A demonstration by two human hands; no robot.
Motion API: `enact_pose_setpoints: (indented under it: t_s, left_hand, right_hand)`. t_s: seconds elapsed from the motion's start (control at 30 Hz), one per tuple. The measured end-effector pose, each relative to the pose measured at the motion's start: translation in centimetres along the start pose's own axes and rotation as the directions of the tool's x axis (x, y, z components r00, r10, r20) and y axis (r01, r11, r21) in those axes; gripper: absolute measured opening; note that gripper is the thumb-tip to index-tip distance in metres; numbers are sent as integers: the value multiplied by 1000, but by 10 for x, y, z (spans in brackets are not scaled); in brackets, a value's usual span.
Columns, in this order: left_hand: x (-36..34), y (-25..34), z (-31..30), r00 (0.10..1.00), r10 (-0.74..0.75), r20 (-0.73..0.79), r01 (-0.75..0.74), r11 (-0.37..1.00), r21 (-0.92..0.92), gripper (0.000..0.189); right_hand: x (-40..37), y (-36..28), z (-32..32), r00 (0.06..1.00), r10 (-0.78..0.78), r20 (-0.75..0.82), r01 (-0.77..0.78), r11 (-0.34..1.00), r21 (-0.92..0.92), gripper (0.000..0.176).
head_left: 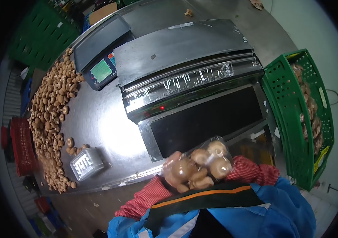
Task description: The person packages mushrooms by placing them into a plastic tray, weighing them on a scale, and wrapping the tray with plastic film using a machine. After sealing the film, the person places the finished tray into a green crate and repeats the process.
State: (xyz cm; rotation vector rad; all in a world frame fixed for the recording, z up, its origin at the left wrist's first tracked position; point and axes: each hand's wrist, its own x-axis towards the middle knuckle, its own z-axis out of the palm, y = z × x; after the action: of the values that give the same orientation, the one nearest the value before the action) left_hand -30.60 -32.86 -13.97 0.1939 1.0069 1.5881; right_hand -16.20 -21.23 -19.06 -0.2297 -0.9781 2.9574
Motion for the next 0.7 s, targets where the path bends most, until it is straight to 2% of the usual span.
enact_pose_setpoints:
  t_s: [0.03, 0.07, 0.13, 0.2, 0.23, 0.27, 0.3, 0.33, 0.4, 0.43, 0.47, 0.5, 0.53, 0.57, 0.6, 0.63, 0.67, 0.7]
  left_hand:
    - [0, 2, 2, 940, 341, 30, -327, 868, 373, 22]
    - [2, 7, 5, 769, 612, 186, -561, 506, 656, 26]
    - [2, 29, 18, 541, 654, 529, -701, 2, 713, 33]
    - [-7, 73, 46, 519, 463, 719, -818, 25, 575, 40]
    - [-2, 84, 58, 565, 318, 761, -824, 185, 535, 43]
    - [1, 87, 68, 578, 163, 800, -793, 343, 504, 46]
    - [1, 74, 69, 489, 80, 869, -769, 509, 386, 48]
    - [7, 71, 65, 355, -172, 919, -680, 627, 380, 50]
    - [9, 48, 52, 381, -197, 903, -562, 726, 396, 54]
    - [5, 46, 51, 425, -269, 864, -412, 793, 449, 54]
    - [2, 45, 50, 451, -351, 821, -256, 830, 495, 53]
    - [-6, 47, 58, 479, -449, 754, 154, 889, 431, 50]
    - [0, 49, 71, 316, -533, 785, 508, 794, 335, 49]
    - [1, 28, 59, 292, -551, 781, 786, 604, 132, 49]
    - [4, 8, 46, 268, -570, 776, 942, 323, -88, 49]
    - [10, 6, 56, 251, -577, 777, 944, 322, -66, 47]
    - [17, 5, 68, 253, -596, 762, 932, 362, -26, 45]
    - [22, 1, 80, 271, -610, 745, 911, 412, 5, 43]
  right_hand:
    - [-3, 3, 6, 1000, 19, 18, -16, 989, -147, 25]
    - [-6, 12, 12, 999, 9, 31, 2, 942, -335, 24]
    - [-12, 31, 21, 996, -69, 59, 91, 753, -651, 22]
    - [-18, 40, 28, 978, -194, 73, 165, 518, -839, 21]
    - [-23, 43, 28, 965, -253, 66, 171, 421, -891, 20]
    - [-29, 31, 29, 981, -193, 16, 95, 409, -908, 19]
    - [-33, 13, 33, 990, -134, -35, 21, 393, -919, 19]
    - [-37, -8, 35, 993, -76, -88, -53, 372, -927, 20]
    - [-45, -56, 46, 977, 27, -211, -208, 330, -921, 24]
    - [-49, -81, 53, 958, 65, -279, -285, 305, -908, 27]
    - [-44, -113, 65, 921, 187, -340, -290, -251, -924, 25]
    - [-53, -137, 71, 929, -56, -366, -371, -165, -914, 21]
    - [-54, -174, 97, 873, -157, -461, -450, 101, -887, 29]
    - [-60, -186, 105, 912, -381, -154, -165, 3, -986, 31]
    - [-62, -190, 120, 901, -422, 98, 7, -211, -977, 42]
    - [-60, -195, 138, 958, -241, 156, 79, -304, -949, 65]
    - [-56, -186, 145, 990, -54, 128, 101, -354, -930, 74]
    - [-53, -173, 137, 991, 20, 131, 130, -353, -926, 74]
